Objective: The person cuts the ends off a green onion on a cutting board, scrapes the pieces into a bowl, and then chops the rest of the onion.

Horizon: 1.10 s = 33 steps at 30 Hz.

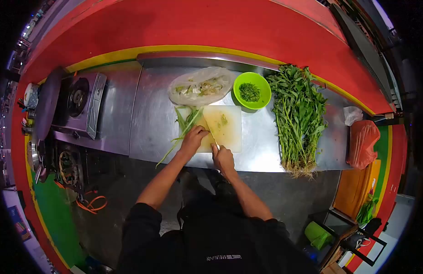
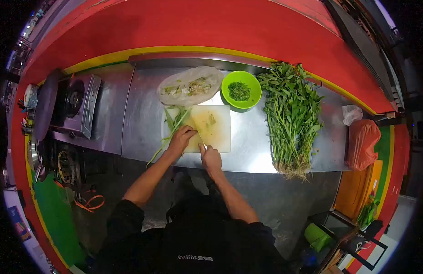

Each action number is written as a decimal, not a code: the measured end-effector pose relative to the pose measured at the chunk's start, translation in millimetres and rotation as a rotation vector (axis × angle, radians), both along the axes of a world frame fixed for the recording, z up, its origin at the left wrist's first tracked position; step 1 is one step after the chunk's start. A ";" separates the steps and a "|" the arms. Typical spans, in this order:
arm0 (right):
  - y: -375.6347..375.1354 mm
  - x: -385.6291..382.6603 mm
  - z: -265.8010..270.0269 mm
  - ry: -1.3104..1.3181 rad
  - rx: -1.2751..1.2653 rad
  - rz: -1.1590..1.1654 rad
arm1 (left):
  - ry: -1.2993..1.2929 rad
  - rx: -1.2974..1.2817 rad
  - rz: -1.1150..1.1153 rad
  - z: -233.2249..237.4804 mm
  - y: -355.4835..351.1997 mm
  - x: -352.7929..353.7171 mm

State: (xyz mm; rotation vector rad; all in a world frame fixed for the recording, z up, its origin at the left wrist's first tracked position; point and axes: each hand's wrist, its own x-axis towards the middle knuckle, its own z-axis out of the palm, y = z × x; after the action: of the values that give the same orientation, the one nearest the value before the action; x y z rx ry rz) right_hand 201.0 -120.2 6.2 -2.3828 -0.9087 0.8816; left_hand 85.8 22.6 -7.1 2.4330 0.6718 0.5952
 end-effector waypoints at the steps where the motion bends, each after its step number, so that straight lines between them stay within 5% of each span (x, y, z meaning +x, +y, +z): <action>1: -0.6 0.1 1.5 0.000 -0.001 0.003 | 0.000 -0.001 0.003 -2.0 0.0 -0.4; 33: -6.4 -7.0 2.3 0.032 0.058 -0.014 | -0.012 -0.003 -0.015 -6.8 1.6 -1.7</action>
State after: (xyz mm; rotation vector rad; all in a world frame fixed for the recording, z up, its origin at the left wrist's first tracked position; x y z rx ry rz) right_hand 194.0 -126.6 8.5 -2.3170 -0.8927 0.8739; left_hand 84.1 24.2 -13.8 2.4272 0.6491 0.6018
